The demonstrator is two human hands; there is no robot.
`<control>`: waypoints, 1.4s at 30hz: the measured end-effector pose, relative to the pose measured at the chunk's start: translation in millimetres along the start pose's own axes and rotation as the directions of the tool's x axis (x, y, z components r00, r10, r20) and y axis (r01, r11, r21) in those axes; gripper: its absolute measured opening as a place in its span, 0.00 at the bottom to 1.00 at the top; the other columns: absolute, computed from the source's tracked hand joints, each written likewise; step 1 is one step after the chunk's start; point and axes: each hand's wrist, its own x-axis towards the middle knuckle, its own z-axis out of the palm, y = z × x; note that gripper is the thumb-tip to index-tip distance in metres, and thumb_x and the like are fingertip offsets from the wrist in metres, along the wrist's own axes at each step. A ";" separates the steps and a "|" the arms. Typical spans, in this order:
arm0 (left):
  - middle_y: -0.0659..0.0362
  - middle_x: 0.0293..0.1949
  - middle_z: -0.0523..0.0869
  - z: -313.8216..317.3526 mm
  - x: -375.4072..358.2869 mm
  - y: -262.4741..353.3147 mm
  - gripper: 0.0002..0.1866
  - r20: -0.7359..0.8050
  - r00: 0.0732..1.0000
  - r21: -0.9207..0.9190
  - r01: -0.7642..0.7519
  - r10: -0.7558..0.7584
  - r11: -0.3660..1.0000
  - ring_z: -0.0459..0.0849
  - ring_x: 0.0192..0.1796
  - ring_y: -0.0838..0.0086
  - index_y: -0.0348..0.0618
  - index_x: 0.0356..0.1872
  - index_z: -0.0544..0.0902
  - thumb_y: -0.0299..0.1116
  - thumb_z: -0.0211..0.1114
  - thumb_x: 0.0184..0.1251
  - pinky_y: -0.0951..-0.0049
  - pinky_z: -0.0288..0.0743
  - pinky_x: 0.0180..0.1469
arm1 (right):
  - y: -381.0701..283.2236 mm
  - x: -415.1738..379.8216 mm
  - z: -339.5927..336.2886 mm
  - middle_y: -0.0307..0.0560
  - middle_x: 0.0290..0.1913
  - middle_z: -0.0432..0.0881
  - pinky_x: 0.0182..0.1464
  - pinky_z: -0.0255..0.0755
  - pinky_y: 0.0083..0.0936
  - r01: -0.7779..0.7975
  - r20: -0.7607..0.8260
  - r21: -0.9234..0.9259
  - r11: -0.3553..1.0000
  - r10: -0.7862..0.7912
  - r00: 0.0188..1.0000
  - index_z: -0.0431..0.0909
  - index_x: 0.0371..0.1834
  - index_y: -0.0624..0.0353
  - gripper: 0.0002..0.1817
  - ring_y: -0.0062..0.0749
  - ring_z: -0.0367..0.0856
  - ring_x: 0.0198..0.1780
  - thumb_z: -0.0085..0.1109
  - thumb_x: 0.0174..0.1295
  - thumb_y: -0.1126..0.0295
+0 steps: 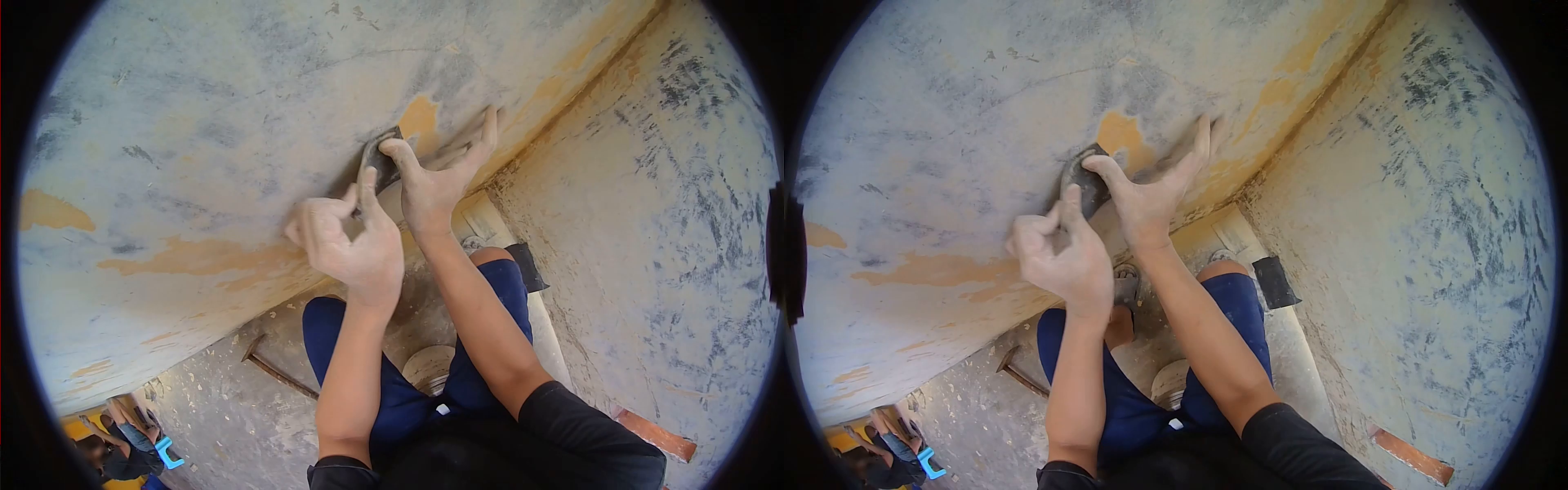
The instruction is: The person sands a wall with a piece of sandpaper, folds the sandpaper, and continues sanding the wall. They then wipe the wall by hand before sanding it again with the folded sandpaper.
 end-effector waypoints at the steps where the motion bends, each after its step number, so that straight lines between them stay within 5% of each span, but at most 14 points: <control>1: 0.61 0.27 0.79 -0.3 8.3 -2.8 0.17 -0.072 0.997 -0.002 -0.026 0.026 1.000 0.72 0.40 0.66 0.41 0.28 0.78 0.30 0.83 0.65 0.64 0.68 0.48 | -5.4 3.1 3.4 0.63 0.88 0.41 0.88 0.35 0.47 0.051 -0.004 0.057 0.997 -0.051 0.999 0.44 0.87 0.68 0.69 0.53 0.37 0.90 0.87 0.49 0.62; 5: 0.60 0.28 0.79 3.2 -3.0 -2.5 0.17 -0.083 0.996 -0.063 0.018 -0.023 0.998 0.71 0.41 0.67 0.40 0.28 0.79 0.30 0.82 0.67 0.64 0.68 0.47 | 2.1 -1.1 5.6 0.72 0.87 0.40 0.87 0.40 0.54 0.105 -0.024 0.014 0.994 -0.105 0.994 0.45 0.87 0.69 0.76 0.61 0.39 0.89 0.93 0.41 0.54; 9: 0.61 0.28 0.79 5.5 -23.5 -6.1 0.17 0.050 0.990 -0.037 0.137 -0.135 0.990 0.71 0.41 0.68 0.40 0.27 0.79 0.29 0.82 0.67 0.65 0.68 0.46 | 11.5 -13.5 -4.7 0.65 0.88 0.41 0.88 0.33 0.47 -0.012 0.035 -0.011 1.000 0.012 0.999 0.43 0.87 0.69 0.69 0.53 0.36 0.90 0.87 0.49 0.64; 15: 0.61 0.28 0.76 -1.2 7.8 -6.2 0.17 -0.072 0.996 -0.023 -0.063 0.061 0.998 0.70 0.40 0.69 0.39 0.27 0.79 0.29 0.82 0.67 0.68 0.68 0.45 | -17.9 2.8 12.3 0.66 0.88 0.40 0.88 0.33 0.47 0.035 -0.011 0.120 0.992 -0.034 0.999 0.43 0.86 0.71 0.69 0.53 0.36 0.90 0.88 0.48 0.65; 19: 0.60 0.29 0.76 3.7 -2.4 -13.0 0.18 -0.130 0.980 -0.232 0.115 -0.148 0.966 0.71 0.42 0.70 0.39 0.26 0.78 0.28 0.82 0.67 0.68 0.68 0.45 | -6.7 -1.1 10.0 0.67 0.88 0.40 0.88 0.33 0.47 0.133 0.000 0.097 0.986 -0.133 0.991 0.44 0.86 0.72 0.70 0.53 0.36 0.89 0.88 0.46 0.65; 21: 0.60 0.28 0.77 0.3 -12.4 -8.4 0.18 0.014 0.990 -0.021 0.144 -0.143 0.989 0.71 0.42 0.68 0.38 0.25 0.77 0.29 0.81 0.67 0.67 0.69 0.45 | 4.5 -11.5 -2.7 0.67 0.88 0.39 0.88 0.34 0.48 0.048 0.031 0.041 0.998 -0.050 0.998 0.44 0.86 0.72 0.70 0.54 0.36 0.89 0.88 0.46 0.65; 23: 0.60 0.27 0.77 2.9 -18.4 -9.5 0.19 0.068 0.992 -0.012 0.110 -0.109 0.994 0.71 0.42 0.67 0.38 0.25 0.77 0.31 0.81 0.68 0.65 0.69 0.44 | 13.6 -15.9 -8.7 0.67 0.88 0.38 0.88 0.34 0.48 -0.041 0.052 -0.022 0.999 0.042 0.998 0.44 0.86 0.71 0.70 0.54 0.37 0.89 0.89 0.46 0.65; 25: 0.61 0.26 0.80 5.3 -8.4 -8.4 0.21 -0.053 0.997 -0.011 0.051 -0.052 0.999 0.73 0.33 0.67 0.45 0.25 0.73 0.27 0.82 0.64 0.65 0.64 0.48 | 6.8 -13.2 -4.5 0.67 0.88 0.38 0.88 0.35 0.48 0.010 0.036 -0.020 1.000 -0.010 0.999 0.44 0.87 0.70 0.70 0.55 0.37 0.89 0.89 0.47 0.64; 29: 0.60 0.25 0.76 5.8 7.1 -15.8 0.20 -0.207 0.978 -0.089 -0.028 0.009 0.996 0.71 0.38 0.69 0.39 0.25 0.77 0.33 0.83 0.66 0.67 0.68 0.43 | -8.1 -4.7 8.3 0.67 0.88 0.38 0.88 0.36 0.48 0.099 -0.003 0.034 0.995 -0.099 0.995 0.43 0.87 0.70 0.71 0.55 0.38 0.89 0.89 0.47 0.64; 32: 0.60 0.26 0.78 0.6 -6.7 -12.4 0.19 -0.139 0.990 -0.015 0.008 -0.010 1.000 0.72 0.38 0.70 0.40 0.26 0.78 0.33 0.82 0.67 0.65 0.68 0.45 | -6.1 -5.7 8.8 0.68 0.88 0.39 0.88 0.36 0.47 0.181 0.011 0.066 0.981 -0.182 0.983 0.42 0.87 0.70 0.70 0.54 0.38 0.89 0.88 0.48 0.64; 35: 0.61 0.26 0.80 6.7 -16.2 -10.1 0.17 -0.036 0.999 0.013 -0.022 0.023 1.000 0.73 0.36 0.70 0.43 0.26 0.79 0.31 0.82 0.66 0.64 0.67 0.48 | 16.1 -9.3 -2.7 0.68 0.88 0.41 0.88 0.36 0.45 0.058 0.022 0.090 0.994 -0.061 0.998 0.42 0.87 0.69 0.70 0.53 0.37 0.89 0.88 0.49 0.64; 37: 0.64 0.26 0.80 15.6 -13.6 -3.1 0.17 0.002 0.992 0.045 -0.123 0.123 0.991 0.73 0.34 0.70 0.44 0.26 0.79 0.31 0.83 0.65 0.65 0.65 0.48 | 12.2 -6.1 -8.6 0.67 0.88 0.42 0.88 0.35 0.44 -0.231 0.024 0.072 0.970 0.230 0.973 0.41 0.87 0.70 0.70 0.51 0.36 0.89 0.87 0.49 0.65; 42: 0.65 0.26 0.79 9.0 14.7 2.4 0.17 -0.124 0.972 0.049 -0.196 0.200 0.979 0.73 0.34 0.69 0.45 0.27 0.80 0.30 0.85 0.63 0.65 0.64 0.49 | -23.5 13.2 5.6 0.67 0.87 0.42 0.88 0.35 0.45 -0.109 -0.030 0.177 0.978 0.116 0.993 0.41 0.87 0.71 0.69 0.51 0.37 0.89 0.85 0.50 0.66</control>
